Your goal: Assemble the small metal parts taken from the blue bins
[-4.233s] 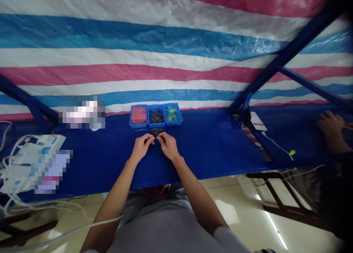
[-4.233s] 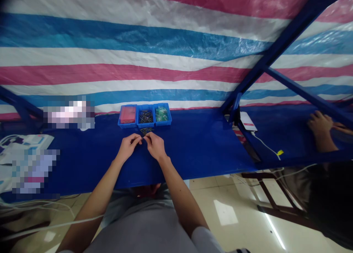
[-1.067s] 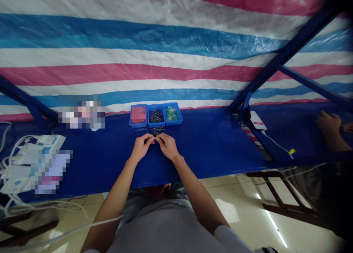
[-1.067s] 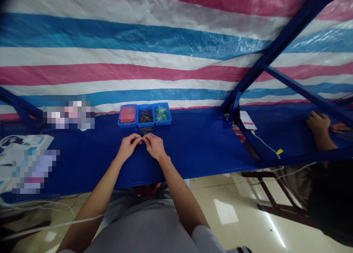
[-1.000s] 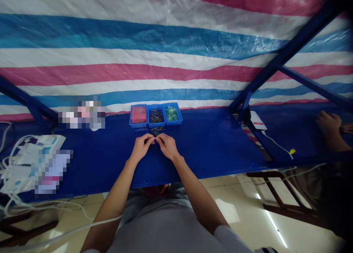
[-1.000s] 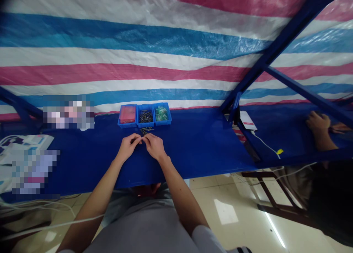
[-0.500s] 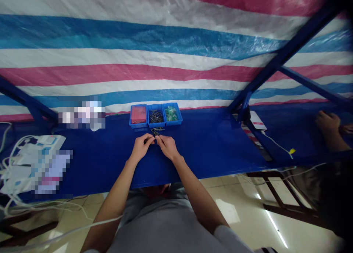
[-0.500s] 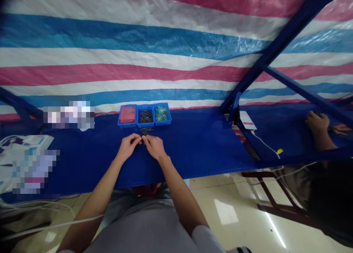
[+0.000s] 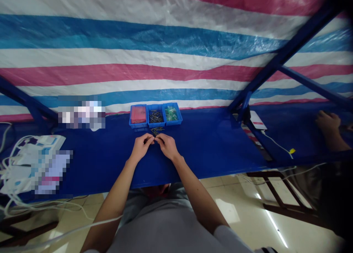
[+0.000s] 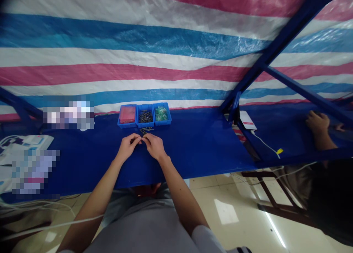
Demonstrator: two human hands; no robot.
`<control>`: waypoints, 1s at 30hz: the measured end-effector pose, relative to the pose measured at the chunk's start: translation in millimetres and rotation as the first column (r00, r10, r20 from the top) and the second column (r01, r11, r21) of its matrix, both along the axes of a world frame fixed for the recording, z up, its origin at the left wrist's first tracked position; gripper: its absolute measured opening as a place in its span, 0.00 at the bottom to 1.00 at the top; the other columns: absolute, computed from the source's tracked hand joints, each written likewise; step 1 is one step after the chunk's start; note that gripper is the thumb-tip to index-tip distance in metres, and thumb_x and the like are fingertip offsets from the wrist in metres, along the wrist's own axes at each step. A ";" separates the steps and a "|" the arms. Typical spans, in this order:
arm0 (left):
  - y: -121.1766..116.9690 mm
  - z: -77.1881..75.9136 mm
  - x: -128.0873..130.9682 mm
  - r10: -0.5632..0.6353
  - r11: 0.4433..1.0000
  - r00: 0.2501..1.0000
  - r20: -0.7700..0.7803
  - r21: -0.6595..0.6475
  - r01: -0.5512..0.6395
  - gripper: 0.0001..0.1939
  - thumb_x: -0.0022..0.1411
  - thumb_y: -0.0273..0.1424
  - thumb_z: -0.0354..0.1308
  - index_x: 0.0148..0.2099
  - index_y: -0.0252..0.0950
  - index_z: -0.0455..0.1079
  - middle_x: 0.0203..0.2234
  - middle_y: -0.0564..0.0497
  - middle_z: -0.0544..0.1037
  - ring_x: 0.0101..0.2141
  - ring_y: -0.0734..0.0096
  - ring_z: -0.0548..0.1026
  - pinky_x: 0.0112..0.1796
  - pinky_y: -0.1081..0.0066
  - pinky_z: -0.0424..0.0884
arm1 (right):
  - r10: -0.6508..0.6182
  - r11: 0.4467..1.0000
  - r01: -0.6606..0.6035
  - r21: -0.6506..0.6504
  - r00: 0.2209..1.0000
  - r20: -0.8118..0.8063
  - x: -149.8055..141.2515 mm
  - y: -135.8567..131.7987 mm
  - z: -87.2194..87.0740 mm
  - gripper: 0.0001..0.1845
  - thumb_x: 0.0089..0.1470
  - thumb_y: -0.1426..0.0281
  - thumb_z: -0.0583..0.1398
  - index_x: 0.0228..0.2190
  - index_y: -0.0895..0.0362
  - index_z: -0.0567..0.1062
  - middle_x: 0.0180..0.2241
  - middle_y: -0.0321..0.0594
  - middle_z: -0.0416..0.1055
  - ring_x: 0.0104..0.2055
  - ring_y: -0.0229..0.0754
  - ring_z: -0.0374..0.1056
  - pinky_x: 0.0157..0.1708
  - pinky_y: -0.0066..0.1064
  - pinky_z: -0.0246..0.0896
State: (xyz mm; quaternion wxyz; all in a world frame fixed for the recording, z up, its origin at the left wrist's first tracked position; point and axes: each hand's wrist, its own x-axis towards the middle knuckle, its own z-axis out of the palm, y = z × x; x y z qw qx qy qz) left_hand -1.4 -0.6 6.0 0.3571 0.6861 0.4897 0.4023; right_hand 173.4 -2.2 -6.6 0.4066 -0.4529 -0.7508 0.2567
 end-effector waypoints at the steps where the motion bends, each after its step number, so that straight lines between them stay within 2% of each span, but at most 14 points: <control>1: -0.1 0.4 0.2 -0.004 1.000 1.000 -0.002 0.000 0.004 0.14 0.67 0.40 0.55 0.35 0.36 0.73 0.26 0.52 0.78 0.29 0.69 0.75 0.35 0.71 0.68 | -0.003 1.000 0.003 0.000 1.000 0.010 0.0 -0.3 0.6 0.14 0.68 0.63 0.52 0.36 0.54 0.74 0.34 0.38 0.74 0.35 0.39 0.69 0.37 0.27 0.58; 11: -0.3 0.8 1.3 -0.015 1.000 1.000 -0.005 0.000 0.015 0.13 0.67 0.39 0.55 0.34 0.36 0.73 0.26 0.52 0.78 0.29 0.69 0.76 0.36 0.71 0.69 | -0.095 0.995 0.097 0.004 0.972 0.216 -1.7 -0.5 -0.5 0.21 0.70 0.62 0.49 0.27 0.55 0.68 0.23 0.34 0.68 0.25 0.37 0.62 0.28 0.28 0.46; 16: 0.0 -1.1 0.9 -0.019 1.000 1.000 -0.002 -0.001 0.019 0.13 0.67 0.38 0.56 0.35 0.36 0.73 0.26 0.52 0.78 0.30 0.68 0.76 0.36 0.71 0.69 | -0.103 0.994 0.108 -0.008 0.966 0.239 -1.5 0.8 -1.8 0.25 0.71 0.60 0.46 0.24 0.55 0.67 0.21 0.35 0.66 0.24 0.36 0.61 0.28 0.29 0.44; 22: 0.2 -1.7 0.4 -0.016 1.000 1.000 -0.004 -0.003 0.016 0.13 0.67 0.40 0.55 0.35 0.36 0.73 0.26 0.52 0.78 0.30 0.68 0.76 0.36 0.71 0.69 | -0.095 0.995 0.097 0.000 0.982 0.162 -0.6 -0.5 0.7 0.25 0.70 0.60 0.47 0.24 0.55 0.67 0.22 0.35 0.67 0.24 0.36 0.61 0.29 0.28 0.48; 30: -0.6 0.4 -0.3 -0.017 1.000 1.000 -0.001 0.003 0.017 0.14 0.68 0.41 0.54 0.36 0.36 0.71 0.25 0.52 0.77 0.29 0.69 0.75 0.34 0.72 0.67 | -0.053 0.997 0.058 0.046 0.994 -0.091 0.4 0.3 0.1 0.13 0.67 0.66 0.53 0.33 0.55 0.75 0.33 0.39 0.74 0.35 0.39 0.69 0.38 0.28 0.60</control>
